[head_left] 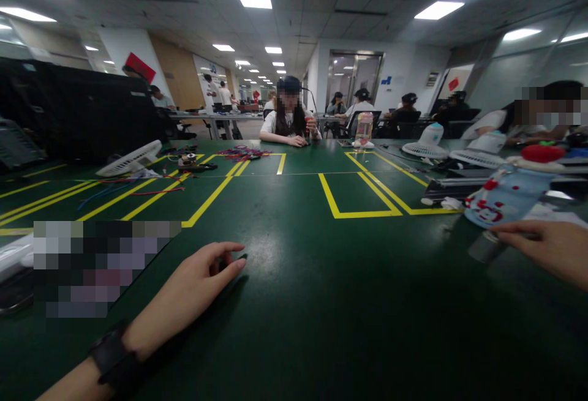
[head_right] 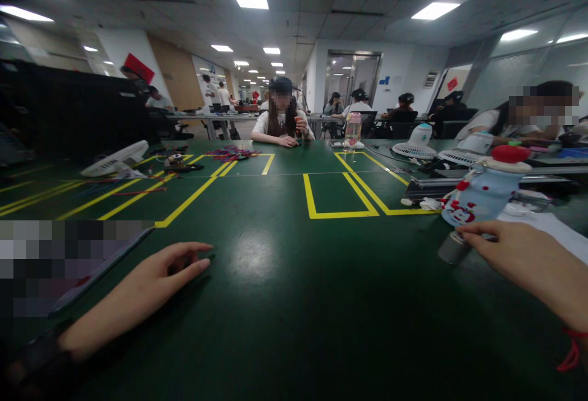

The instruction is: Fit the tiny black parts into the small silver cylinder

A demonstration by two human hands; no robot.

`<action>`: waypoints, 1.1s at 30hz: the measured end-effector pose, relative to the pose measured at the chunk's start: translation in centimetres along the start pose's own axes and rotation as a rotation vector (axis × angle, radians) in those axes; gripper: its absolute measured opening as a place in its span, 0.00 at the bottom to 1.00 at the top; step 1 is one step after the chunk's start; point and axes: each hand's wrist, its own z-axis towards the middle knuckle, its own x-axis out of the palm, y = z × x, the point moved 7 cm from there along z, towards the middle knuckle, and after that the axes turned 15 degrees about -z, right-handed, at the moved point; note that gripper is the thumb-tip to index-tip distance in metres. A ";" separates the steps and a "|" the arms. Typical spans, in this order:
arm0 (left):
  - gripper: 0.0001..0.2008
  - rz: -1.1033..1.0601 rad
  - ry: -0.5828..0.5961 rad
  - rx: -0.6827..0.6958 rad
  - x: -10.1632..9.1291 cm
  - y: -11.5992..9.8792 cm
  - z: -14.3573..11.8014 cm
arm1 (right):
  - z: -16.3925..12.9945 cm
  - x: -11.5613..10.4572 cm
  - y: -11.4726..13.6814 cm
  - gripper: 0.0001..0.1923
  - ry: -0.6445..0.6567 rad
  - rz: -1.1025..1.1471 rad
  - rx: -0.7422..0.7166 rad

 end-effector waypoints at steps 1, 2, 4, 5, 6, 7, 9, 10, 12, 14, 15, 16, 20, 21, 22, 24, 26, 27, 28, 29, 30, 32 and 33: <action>0.25 0.003 0.000 0.003 0.0 -0.1 0.0 | -0.2 0.5 0.0 0.17 0.066 0.014 0.017; 0.25 0.008 -0.001 0.008 0.0 -0.2 0.0 | -0.5 0.8 0.1 0.21 0.142 0.035 0.025; 0.24 0.017 0.001 0.022 0.1 -0.3 0.1 | -1.3 0.5 1.0 0.29 0.184 0.062 0.007; 0.24 0.022 0.001 0.026 0.1 -0.4 0.1 | -1.8 -0.1 1.7 0.32 0.160 0.068 -0.016; 0.24 0.024 0.002 0.027 0.1 -0.4 0.1 | -2.3 -0.8 2.6 0.33 0.134 0.073 -0.035; 0.24 0.026 0.000 0.026 0.1 -0.4 0.1 | -2.8 -1.5 3.7 0.33 0.110 0.088 -0.051; 0.25 0.028 -0.006 0.022 0.1 -0.4 0.1 | -4.2 -3.1 6.6 0.30 0.044 0.174 -0.094; 0.24 0.027 -0.009 0.024 0.1 -0.4 0.2 | -5.1 -4.0 8.7 0.29 0.006 0.247 -0.155; 0.24 0.026 -0.009 0.028 0.1 -0.5 0.2 | -7.6 -5.8 13.9 0.25 -0.051 0.415 -0.375; 0.24 0.031 -0.006 0.029 0.1 -0.5 0.2 | -10.9 -7.4 19.5 0.23 -0.038 0.556 -0.640; 0.24 0.036 -0.004 0.029 0.0 -0.4 0.2 | -12.6 -8.0 22.0 0.22 -0.004 0.611 -0.748; 0.24 0.040 0.000 0.028 0.0 -0.4 0.3 | -14.1 -8.4 24.0 0.22 0.034 0.656 -0.832; 0.22 0.041 0.010 0.038 0.0 -0.2 0.2 | -17.0 -8.6 28.1 0.22 0.144 0.783 -0.929; 0.22 0.039 -0.003 0.047 0.0 -0.4 0.1 | -17.1 -8.2 28.3 0.24 0.163 0.804 -0.902; 0.21 0.037 -0.023 0.065 0.1 -0.8 -0.1 | -16.9 -7.6 28.2 0.27 0.182 0.825 -0.864; 0.17 0.016 -0.066 0.146 0.7 -2.7 -0.6 | -16.5 -6.4 27.9 0.33 0.232 0.863 -0.788; 0.14 -0.041 -0.059 0.290 2.1 -5.8 -1.2 | -16.2 -5.5 27.8 0.35 0.283 0.902 -0.753; 0.13 -0.075 -0.026 0.351 3.0 -7.5 -1.5 | -16.2 -5.3 27.8 0.35 0.300 0.920 -0.753; 0.12 -0.109 0.026 0.398 4.1 -9.0 -1.8 | -16.2 -5.2 27.9 0.34 0.305 0.940 -0.755; 0.12 -0.137 0.079 0.424 5.2 -10.3 -2.0 | -16.2 -5.2 28.0 0.34 0.306 0.959 -0.759; 0.11 -0.159 0.146 0.442 6.3 -11.4 -2.2 | -16.2 -5.2 28.0 0.33 0.304 0.977 -0.764; 0.09 -0.190 0.198 0.455 7.6 -12.9 -2.2 | -16.2 -5.3 28.2 0.32 0.309 1.003 -0.772; 0.08 -0.203 0.206 0.452 8.0 -13.2 -2.2 | -16.3 -5.3 28.2 0.32 0.315 1.011 -0.774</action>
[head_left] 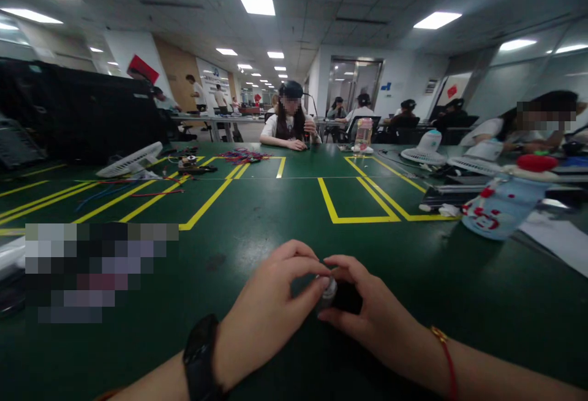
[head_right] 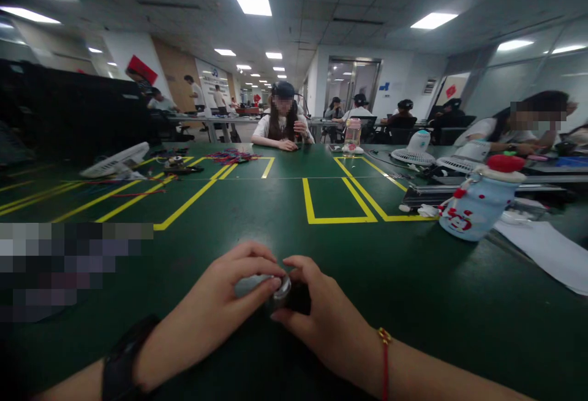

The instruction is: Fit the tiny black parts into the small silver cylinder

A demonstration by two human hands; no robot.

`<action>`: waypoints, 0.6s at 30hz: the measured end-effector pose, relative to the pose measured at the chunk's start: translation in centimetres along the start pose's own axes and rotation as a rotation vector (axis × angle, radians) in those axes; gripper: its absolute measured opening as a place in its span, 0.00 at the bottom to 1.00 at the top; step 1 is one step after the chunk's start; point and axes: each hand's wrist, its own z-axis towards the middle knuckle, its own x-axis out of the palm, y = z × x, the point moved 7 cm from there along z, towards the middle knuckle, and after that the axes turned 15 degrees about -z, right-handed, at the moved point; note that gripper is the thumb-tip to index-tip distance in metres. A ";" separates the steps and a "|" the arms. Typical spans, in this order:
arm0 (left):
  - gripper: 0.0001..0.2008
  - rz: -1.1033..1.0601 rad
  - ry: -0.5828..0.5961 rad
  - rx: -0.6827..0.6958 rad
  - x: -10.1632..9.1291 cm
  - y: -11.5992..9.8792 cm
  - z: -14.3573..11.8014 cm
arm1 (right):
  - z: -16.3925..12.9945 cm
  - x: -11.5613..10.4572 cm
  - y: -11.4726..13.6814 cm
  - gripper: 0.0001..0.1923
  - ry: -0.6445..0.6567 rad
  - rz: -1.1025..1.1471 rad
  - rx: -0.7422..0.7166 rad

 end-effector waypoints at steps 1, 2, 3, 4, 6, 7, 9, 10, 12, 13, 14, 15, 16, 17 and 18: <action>0.08 -0.013 -0.010 -0.004 0.1 -0.1 0.2 | 0.0 0.0 0.0 0.31 0.004 0.005 0.001; 0.08 -0.028 -0.027 -0.012 0.0 0.0 0.2 | 0.0 0.0 0.1 0.30 0.009 0.003 0.001; 0.08 -0.044 -0.050 -0.018 -0.3 0.1 0.2 | -0.1 0.0 0.1 0.30 0.010 -0.006 0.001; 0.08 -0.059 -0.075 -0.025 -0.7 0.3 0.1 | -0.1 -0.1 0.2 0.30 0.006 -0.018 0.000; 0.08 -0.073 -0.123 -0.044 -1.4 1.0 -0.2 | -0.2 -0.3 0.3 0.30 -0.005 -0.048 -0.007; 0.08 -0.067 -0.131 -0.062 -1.6 1.5 -0.4 | -0.3 -0.4 0.4 0.29 -0.011 -0.064 -0.013; 0.08 -0.029 -0.088 -0.106 -1.3 2.8 -0.8 | -0.4 -0.5 0.5 0.29 -0.030 -0.092 -0.027; 0.07 0.002 -0.049 -0.127 -0.9 3.5 -1.0 | -0.4 -0.5 0.5 0.28 -0.034 -0.105 -0.031; 0.06 0.075 0.019 -0.145 0.0 4.7 -1.3 | -0.6 -0.5 0.5 0.30 -0.048 -0.123 -0.031; 0.06 0.107 0.038 -0.145 0.3 5.1 -1.4 | -0.7 -0.4 0.5 0.32 -0.053 -0.129 -0.027; 0.06 0.129 0.050 -0.142 0.5 5.4 -1.5 | -0.8 -0.5 0.4 0.35 -0.065 -0.134 -0.023; 0.06 0.143 0.056 -0.141 0.7 5.6 -1.5 | -0.8 -0.7 0.4 0.37 -0.083 -0.139 -0.018; 0.07 0.149 0.063 -0.141 0.8 5.7 -1.5 | -0.9 -1.0 0.2 0.39 -0.108 -0.145 -0.013; 0.07 0.150 0.068 -0.144 0.8 5.7 -1.5 | -0.9 -1.5 0.0 0.39 -0.132 -0.154 -0.003; 0.07 0.147 0.072 -0.147 0.8 5.7 -1.5 | -1.0 -2.2 -0.4 0.39 -0.162 -0.167 0.010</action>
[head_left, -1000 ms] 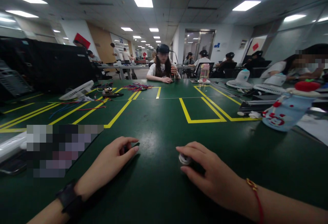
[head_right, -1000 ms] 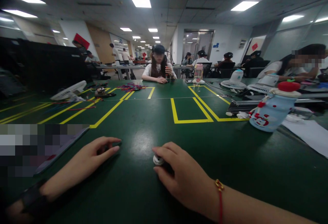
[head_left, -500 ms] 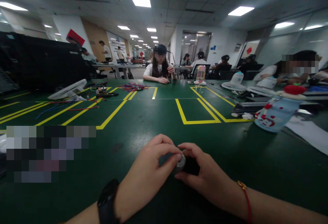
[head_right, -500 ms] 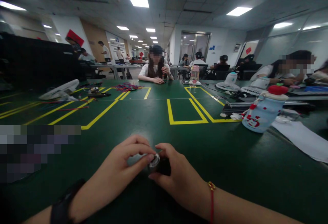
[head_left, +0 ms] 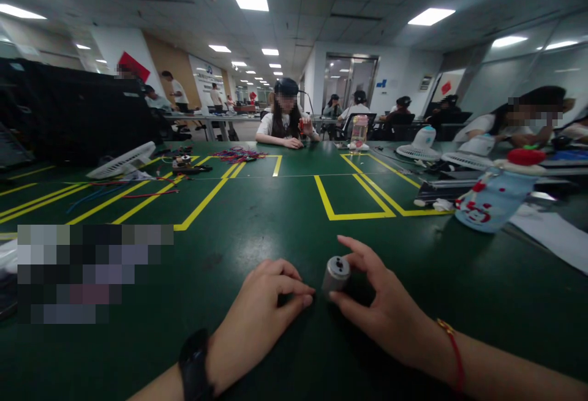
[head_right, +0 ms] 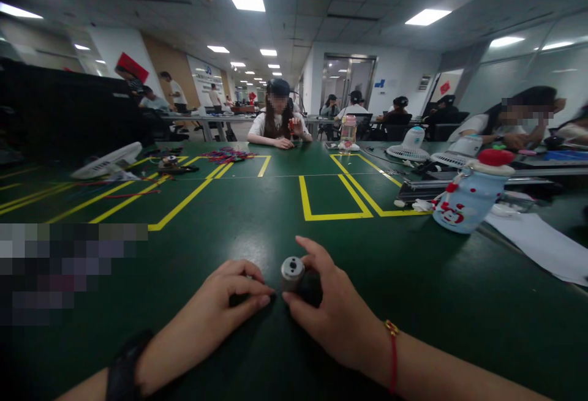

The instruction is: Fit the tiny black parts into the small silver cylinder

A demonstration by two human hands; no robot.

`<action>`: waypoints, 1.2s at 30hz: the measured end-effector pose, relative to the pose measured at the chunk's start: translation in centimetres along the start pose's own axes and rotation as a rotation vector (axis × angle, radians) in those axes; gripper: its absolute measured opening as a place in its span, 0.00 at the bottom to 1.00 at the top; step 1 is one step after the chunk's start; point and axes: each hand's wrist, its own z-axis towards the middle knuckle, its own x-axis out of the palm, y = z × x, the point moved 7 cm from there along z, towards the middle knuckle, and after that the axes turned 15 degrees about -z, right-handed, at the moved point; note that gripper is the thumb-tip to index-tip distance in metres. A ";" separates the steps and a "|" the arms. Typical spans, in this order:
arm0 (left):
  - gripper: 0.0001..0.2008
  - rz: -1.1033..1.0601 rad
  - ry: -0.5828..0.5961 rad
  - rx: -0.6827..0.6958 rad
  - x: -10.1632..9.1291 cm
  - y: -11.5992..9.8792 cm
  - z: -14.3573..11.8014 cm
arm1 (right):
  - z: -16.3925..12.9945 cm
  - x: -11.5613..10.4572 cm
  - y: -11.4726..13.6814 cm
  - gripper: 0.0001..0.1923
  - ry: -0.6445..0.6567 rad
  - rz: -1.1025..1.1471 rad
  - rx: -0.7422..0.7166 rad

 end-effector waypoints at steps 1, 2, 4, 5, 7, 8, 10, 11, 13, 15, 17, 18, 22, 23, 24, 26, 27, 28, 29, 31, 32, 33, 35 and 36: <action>0.08 -0.007 0.004 -0.005 -0.1 -0.1 0.0 | 0.1 -0.8 -0.7 0.37 -0.036 -0.023 0.020; 0.09 -0.019 0.007 -0.010 -0.2 -0.2 -0.1 | 0.1 -1.8 -1.7 0.35 -0.075 -0.056 0.047; 0.11 -0.071 0.004 -0.024 -0.6 -0.5 -0.3 | 0.0 -4.2 -4.6 0.31 -0.167 -0.137 0.132; 0.12 -0.106 -0.005 -0.032 -1.0 -0.6 -0.4 | -0.3 -5.6 -6.4 0.30 -0.220 -0.187 0.198; 0.14 -0.168 -0.047 -0.045 -2.3 -0.6 -0.8 | -1.5 -8.5 -10.5 0.30 -0.313 -0.299 0.364; 0.14 -0.184 -0.073 -0.057 -3.2 -0.4 -1.0 | -2.3 -9.9 -12.6 0.31 -0.340 -0.361 0.451; 0.15 -0.183 -0.122 -0.103 -5.1 0.6 -1.6 | -4.0 -12.3 -16.4 0.32 -0.345 -0.499 0.601; 0.15 -0.178 -0.151 -0.140 -6.1 1.4 -1.9 | -4.8 -13.1 -17.9 0.31 -0.320 -0.560 0.648; 0.15 -0.192 -0.211 -0.225 -8.0 3.4 -2.5 | -5.9 -14.2 -20.0 0.30 -0.251 -0.644 0.691; 0.17 -0.195 -0.264 -0.314 -9.4 5.3 -3.1 | -6.3 -14.4 -20.8 0.30 -0.203 -0.695 0.711; 0.19 -0.203 -0.286 -0.373 -9.9 6.5 -3.5 | -5.9 -14.3 -19.7 0.36 -0.229 -0.824 0.674; 0.19 -0.206 -0.290 -0.384 -9.9 6.7 -3.6 | -5.3 -14.0 -18.2 0.38 -0.274 -0.919 0.611; 0.19 -0.199 -0.277 -0.366 -9.3 6.2 -3.3 | -2.3 -9.4 -8.5 0.36 -0.409 -1.056 0.080; 0.18 -0.195 -0.276 -0.364 -9.2 6.0 -3.3 | -1.5 -7.4 -6.0 0.32 -0.346 -0.973 -0.057; 0.18 -0.192 -0.273 -0.362 -9.1 5.9 -3.2 | -0.8 -5.3 -3.7 0.29 -0.245 -0.857 -0.173; 0.18 -0.185 -0.267 -0.354 -9.0 5.7 -3.2 | 0.3 -1.3 0.2 0.25 -0.013 -0.602 -0.321; 0.18 -0.181 -0.263 -0.346 -9.0 5.6 -3.3 | 0.7 0.3 1.6 0.21 0.079 -0.496 -0.353; 0.18 -0.176 -0.260 -0.336 -9.0 5.5 -3.3 | 1.0 1.5 2.7 0.18 0.142 -0.418 -0.366; 0.17 -0.173 -0.256 -0.329 -9.1 5.4 -3.4 | 1.2 2.4 3.4 0.14 0.185 -0.367 -0.367; 0.17 -0.171 -0.252 -0.326 -9.1 5.3 -3.5 | 1.4 3.0 3.8 0.11 0.217 -0.322 -0.346; 0.18 -0.172 -0.250 -0.326 -9.1 5.2 -3.5 | 1.5 2.8 3.5 0.11 0.214 -0.315 -0.322; 0.18 -0.173 -0.247 -0.326 -9.0 5.2 -3.6 | 1.4 2.4 3.0 0.11 0.207 -0.313 -0.294; 0.17 -0.177 -0.243 -0.318 -9.0 5.2 -3.5 | 1.3 0.9 1.7 0.10 0.185 -0.320 -0.240; 0.17 -0.180 -0.242 -0.312 -9.0 5.2 -3.5 | 1.2 -0.1 0.9 0.09 0.172 -0.334 -0.212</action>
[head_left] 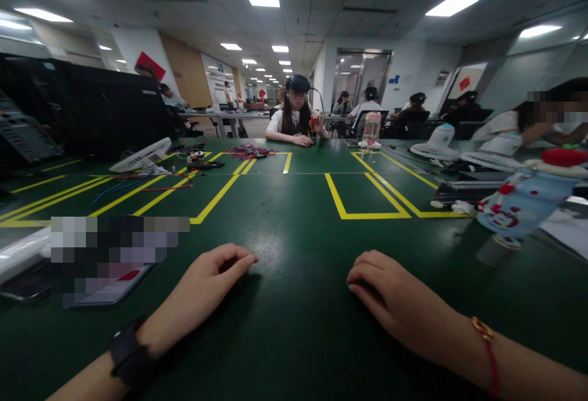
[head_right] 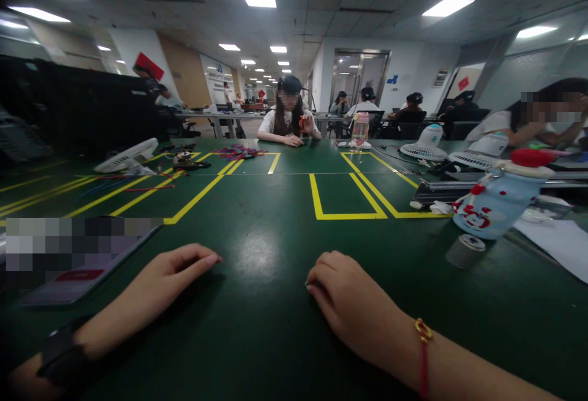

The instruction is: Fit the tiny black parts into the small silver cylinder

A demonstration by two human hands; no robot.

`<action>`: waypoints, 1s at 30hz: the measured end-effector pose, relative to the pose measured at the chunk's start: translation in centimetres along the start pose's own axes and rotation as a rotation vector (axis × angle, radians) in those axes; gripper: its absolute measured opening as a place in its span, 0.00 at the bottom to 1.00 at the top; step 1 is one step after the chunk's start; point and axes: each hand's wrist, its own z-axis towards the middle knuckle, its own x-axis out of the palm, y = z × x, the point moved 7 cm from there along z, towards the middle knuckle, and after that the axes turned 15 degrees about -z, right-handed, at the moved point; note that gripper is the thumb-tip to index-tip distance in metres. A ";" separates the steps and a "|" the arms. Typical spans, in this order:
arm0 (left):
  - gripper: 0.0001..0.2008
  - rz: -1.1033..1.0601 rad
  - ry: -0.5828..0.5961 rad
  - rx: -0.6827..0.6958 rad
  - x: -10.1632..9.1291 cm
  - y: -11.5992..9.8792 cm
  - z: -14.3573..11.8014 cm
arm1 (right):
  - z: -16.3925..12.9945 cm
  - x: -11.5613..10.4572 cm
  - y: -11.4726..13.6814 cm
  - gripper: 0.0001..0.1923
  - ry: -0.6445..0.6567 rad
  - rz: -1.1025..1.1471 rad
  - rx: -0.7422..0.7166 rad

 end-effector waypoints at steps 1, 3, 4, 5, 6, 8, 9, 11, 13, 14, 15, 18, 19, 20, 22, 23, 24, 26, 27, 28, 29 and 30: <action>0.17 -0.002 0.000 0.001 0.0 0.1 0.0 | -0.5 -0.9 -1.2 0.09 -0.016 -0.027 0.036; 0.17 -0.003 0.004 -0.008 0.0 0.3 0.1 | -1.8 -3.4 -4.3 0.09 -0.104 -0.133 0.144; 0.18 -0.001 0.009 -0.015 0.0 0.4 0.1 | -2.7 -4.9 -6.0 0.09 -0.168 -0.210 0.223; 0.18 0.000 0.015 -0.020 0.1 0.5 0.2 | -3.8 -6.5 -7.9 0.09 -0.237 -0.297 0.318; 0.19 0.002 0.019 -0.021 0.1 0.6 0.2 | -5.1 -7.9 -9.9 0.09 -0.293 -0.386 0.424; 0.19 0.005 0.023 -0.013 0.2 0.5 0.2 | -8.0 -10.1 -13.5 0.10 -0.341 -0.539 0.632; 0.19 0.008 0.020 -0.010 0.3 0.5 0.2 | -9.3 -10.7 -15.1 0.11 -0.321 -0.584 0.711; 0.19 0.016 0.016 -0.008 0.3 0.5 0.3 | -11.3 -10.6 -17.8 0.12 -0.223 -0.586 0.811; 0.18 0.023 0.020 -0.011 0.2 0.6 0.3 | -12.8 -9.6 -19.8 0.14 -0.106 -0.505 0.882; 0.18 0.023 0.026 -0.014 0.3 0.7 0.3 | -13.3 -9.2 -20.3 0.14 -0.076 -0.462 0.913; 0.18 0.018 0.034 -0.020 0.3 0.8 0.3 | -13.7 -8.9 -20.6 0.15 -0.073 -0.429 0.941; 0.17 -0.015 0.052 -0.040 0.3 1.1 0.3 | -13.8 -8.8 -20.5 0.17 -0.115 -0.381 0.958; 0.17 -0.024 0.058 -0.045 0.3 1.2 0.3 | -13.7 -9.0 -20.3 0.17 -0.135 -0.376 0.957; 0.17 -0.026 0.064 -0.045 0.3 1.2 0.3 | -13.7 -9.1 -20.1 0.17 -0.144 -0.368 0.952; 0.16 -0.019 0.075 -0.033 0.3 1.1 0.3 | -13.6 -9.4 -20.0 0.17 -0.161 -0.358 0.955; 0.15 -0.014 0.079 -0.025 0.3 1.1 0.3 | -13.7 -9.6 -20.0 0.17 -0.181 -0.360 0.967; 0.15 -0.011 0.082 -0.020 0.4 1.0 0.3 | -13.7 -9.8 -20.0 0.17 -0.191 -0.358 0.976; 0.15 -0.014 0.083 -0.017 0.4 0.9 0.3 | -13.7 -9.9 -20.2 0.18 -0.197 -0.355 1.006; 0.14 -0.017 0.084 -0.018 0.4 0.9 0.3 | -13.7 -9.8 -20.2 0.19 -0.185 -0.348 1.017; 0.14 -0.019 0.083 -0.018 0.4 0.9 0.3 | -13.6 -9.7 -20.2 0.19 -0.171 -0.342 1.027; 0.14 -0.020 0.081 -0.014 0.4 0.8 0.3 | -13.5 -9.5 -20.2 0.19 -0.160 -0.340 1.039; 0.14 -0.020 0.078 -0.010 0.4 0.8 0.3 | -13.5 -9.4 -20.1 0.19 -0.167 -0.347 1.059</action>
